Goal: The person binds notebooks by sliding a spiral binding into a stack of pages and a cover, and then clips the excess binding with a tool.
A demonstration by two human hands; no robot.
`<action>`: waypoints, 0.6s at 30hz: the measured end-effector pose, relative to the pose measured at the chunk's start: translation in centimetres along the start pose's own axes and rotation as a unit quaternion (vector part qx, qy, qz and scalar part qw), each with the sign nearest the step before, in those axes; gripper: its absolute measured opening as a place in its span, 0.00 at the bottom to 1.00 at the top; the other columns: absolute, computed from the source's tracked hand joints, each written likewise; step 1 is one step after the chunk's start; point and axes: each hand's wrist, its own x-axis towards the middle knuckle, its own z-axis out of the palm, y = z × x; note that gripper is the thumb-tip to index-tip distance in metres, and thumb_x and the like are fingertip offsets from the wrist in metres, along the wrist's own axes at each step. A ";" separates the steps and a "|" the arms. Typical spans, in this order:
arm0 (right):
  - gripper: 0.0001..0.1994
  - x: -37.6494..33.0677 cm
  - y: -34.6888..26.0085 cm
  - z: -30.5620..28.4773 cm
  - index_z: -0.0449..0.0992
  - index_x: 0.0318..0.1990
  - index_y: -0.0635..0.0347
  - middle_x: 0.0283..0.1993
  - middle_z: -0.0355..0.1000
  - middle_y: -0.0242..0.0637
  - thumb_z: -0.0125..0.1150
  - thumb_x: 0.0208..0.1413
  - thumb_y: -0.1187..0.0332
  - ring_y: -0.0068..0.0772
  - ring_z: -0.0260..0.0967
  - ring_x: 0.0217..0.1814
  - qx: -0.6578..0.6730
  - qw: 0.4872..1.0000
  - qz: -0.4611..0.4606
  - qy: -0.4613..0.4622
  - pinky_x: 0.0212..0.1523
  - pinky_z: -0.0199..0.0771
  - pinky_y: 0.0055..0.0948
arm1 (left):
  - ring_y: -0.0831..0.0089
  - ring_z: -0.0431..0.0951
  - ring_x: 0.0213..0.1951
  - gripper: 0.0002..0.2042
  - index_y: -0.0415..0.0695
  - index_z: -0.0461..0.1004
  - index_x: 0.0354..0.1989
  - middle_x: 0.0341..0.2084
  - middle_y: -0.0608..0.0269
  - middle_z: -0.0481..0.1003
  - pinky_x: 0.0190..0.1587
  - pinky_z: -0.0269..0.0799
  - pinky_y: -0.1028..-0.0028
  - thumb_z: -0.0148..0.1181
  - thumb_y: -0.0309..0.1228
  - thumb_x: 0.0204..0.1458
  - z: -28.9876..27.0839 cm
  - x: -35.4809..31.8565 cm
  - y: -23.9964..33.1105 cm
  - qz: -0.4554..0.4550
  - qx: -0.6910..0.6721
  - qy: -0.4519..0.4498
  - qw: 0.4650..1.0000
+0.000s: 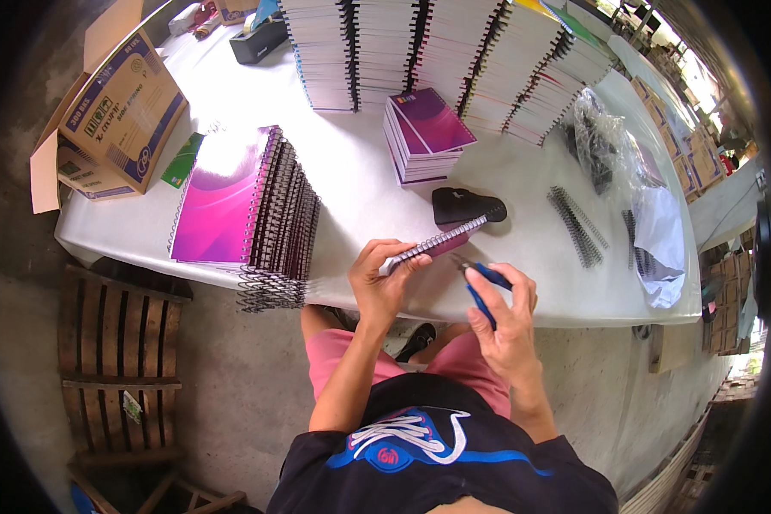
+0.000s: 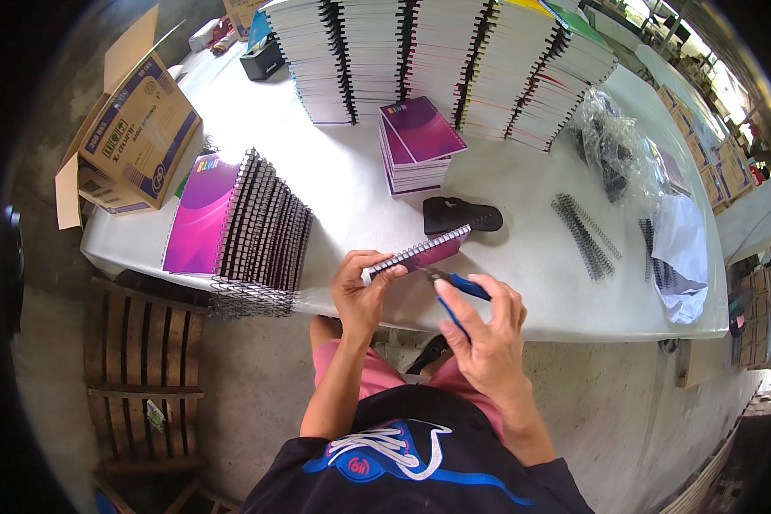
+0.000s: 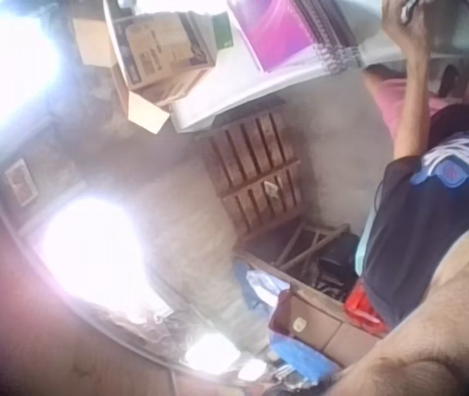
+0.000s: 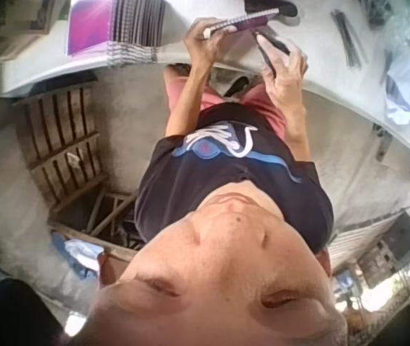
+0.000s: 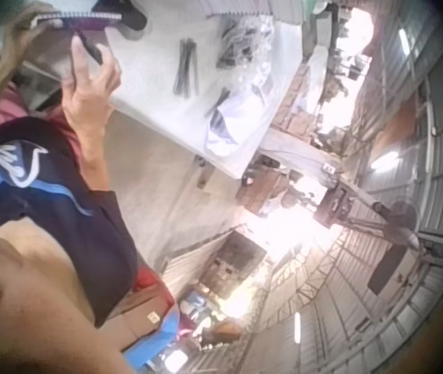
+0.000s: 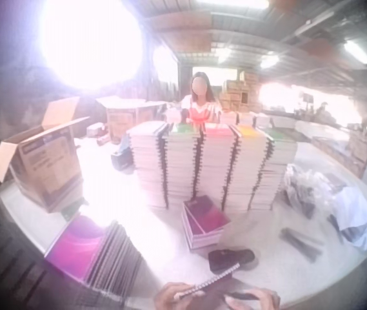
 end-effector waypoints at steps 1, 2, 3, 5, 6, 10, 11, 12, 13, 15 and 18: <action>0.19 0.2 -0.6 0.0 0.72 0.55 0.39 0.53 0.61 0.40 0.57 0.55 0.58 0.43 0.57 0.55 -0.013 1.000 -0.013 -0.002 0.56 0.54 0.40 | 0.74 0.75 0.31 0.13 0.42 0.79 0.33 0.28 0.63 0.76 0.34 0.71 0.77 0.72 0.21 0.37 0.0 0.0 0.1 -0.009 -0.014 0.003 1.000; 0.19 0.4 -1.2 -0.1 0.72 0.55 0.39 0.54 0.61 0.40 0.58 0.55 0.58 0.43 0.57 0.55 -0.026 0.999 -0.029 -0.005 0.57 0.53 0.41 | 0.73 0.75 0.31 0.12 0.42 0.79 0.33 0.28 0.63 0.76 0.33 0.71 0.77 0.71 0.21 0.37 0.0 -0.1 0.1 -0.017 -0.029 0.009 0.999; 0.19 0.6 -1.7 0.0 0.72 0.55 0.38 0.54 0.61 0.40 0.58 0.54 0.58 0.43 0.57 0.55 -0.038 0.998 -0.045 -0.007 0.57 0.53 0.41 | 0.73 0.75 0.31 0.13 0.43 0.80 0.33 0.28 0.63 0.76 0.34 0.71 0.76 0.71 0.21 0.36 -0.1 -0.2 0.1 0.001 -0.003 0.015 1.000; 0.19 0.8 -2.4 0.2 0.72 0.55 0.37 0.54 0.61 0.40 0.59 0.53 0.58 0.44 0.56 0.55 -0.052 0.997 -0.053 -0.017 0.57 0.51 0.45 | 0.72 0.75 0.30 0.13 0.44 0.80 0.34 0.27 0.64 0.76 0.35 0.69 0.75 0.70 0.21 0.36 -0.3 -0.3 0.2 0.037 0.047 0.025 0.998; 0.19 0.9 -2.7 0.3 0.73 0.54 0.36 0.54 0.61 0.40 0.59 0.54 0.58 0.44 0.56 0.55 -0.061 0.996 -0.055 -0.022 0.57 0.51 0.45 | 0.72 0.75 0.30 0.13 0.43 0.80 0.34 0.26 0.64 0.76 0.35 0.68 0.75 0.68 0.20 0.35 -0.4 -0.3 0.4 0.075 0.081 0.025 0.994; 0.19 0.8 -3.1 0.3 0.73 0.54 0.37 0.55 0.60 0.39 0.58 0.54 0.58 0.44 0.55 0.56 -0.054 0.997 -0.045 -0.037 0.58 0.49 0.49 | 0.72 0.75 0.30 0.16 0.41 0.80 0.35 0.25 0.64 0.76 0.36 0.65 0.74 0.63 0.17 0.32 -0.7 0.0 1.0 0.192 0.168 0.032 0.966; 0.19 0.8 -3.2 0.3 0.73 0.54 0.37 0.55 0.60 0.39 0.58 0.54 0.58 0.44 0.55 0.56 -0.048 0.997 -0.042 -0.041 0.58 0.48 0.50 | 0.72 0.75 0.29 0.17 0.42 0.81 0.35 0.24 0.65 0.76 0.36 0.64 0.74 0.62 0.18 0.31 -0.7 0.1 1.0 0.212 0.178 0.036 0.960; 0.18 0.8 -3.3 0.0 0.73 0.54 0.37 0.53 0.61 0.39 0.58 0.54 0.58 0.44 0.56 0.54 -0.050 0.997 -0.040 -0.048 0.57 0.51 0.48 | 0.72 0.75 0.29 0.17 0.43 0.81 0.34 0.24 0.65 0.76 0.36 0.63 0.73 0.63 0.18 0.31 -0.8 0.1 1.2 0.229 0.193 0.041 0.953; 0.18 0.9 -3.5 -0.3 0.73 0.54 0.37 0.52 0.62 0.39 0.58 0.54 0.59 0.44 0.57 0.52 -0.052 0.996 -0.038 -0.055 0.55 0.53 0.47 | 0.72 0.75 0.29 0.17 0.43 0.81 0.34 0.24 0.66 0.76 0.36 0.63 0.73 0.63 0.18 0.30 -0.8 0.2 1.5 0.245 0.208 0.046 0.946; 0.18 1.0 -3.6 -0.9 0.72 0.55 0.39 0.50 0.63 0.39 0.56 0.56 0.59 0.42 0.60 0.49 0.006 0.995 -0.014 -0.096 0.51 0.59 0.43 | 0.73 0.75 0.29 0.16 0.46 0.81 0.34 0.24 0.69 0.76 0.36 0.61 0.73 0.64 0.22 0.31 -0.9 0.2 1.6 0.271 0.234 0.060 0.932; 0.20 0.8 -2.7 -1.6 0.66 0.60 0.43 0.48 0.65 0.38 0.51 0.60 0.59 0.34 0.64 0.44 0.275 0.932 0.116 -0.207 0.43 0.67 0.32 | 0.75 0.74 0.28 0.14 0.49 0.80 0.34 0.23 0.74 0.74 0.37 0.59 0.72 0.68 0.29 0.34 -0.7 0.0 1.1 0.292 0.255 0.084 0.918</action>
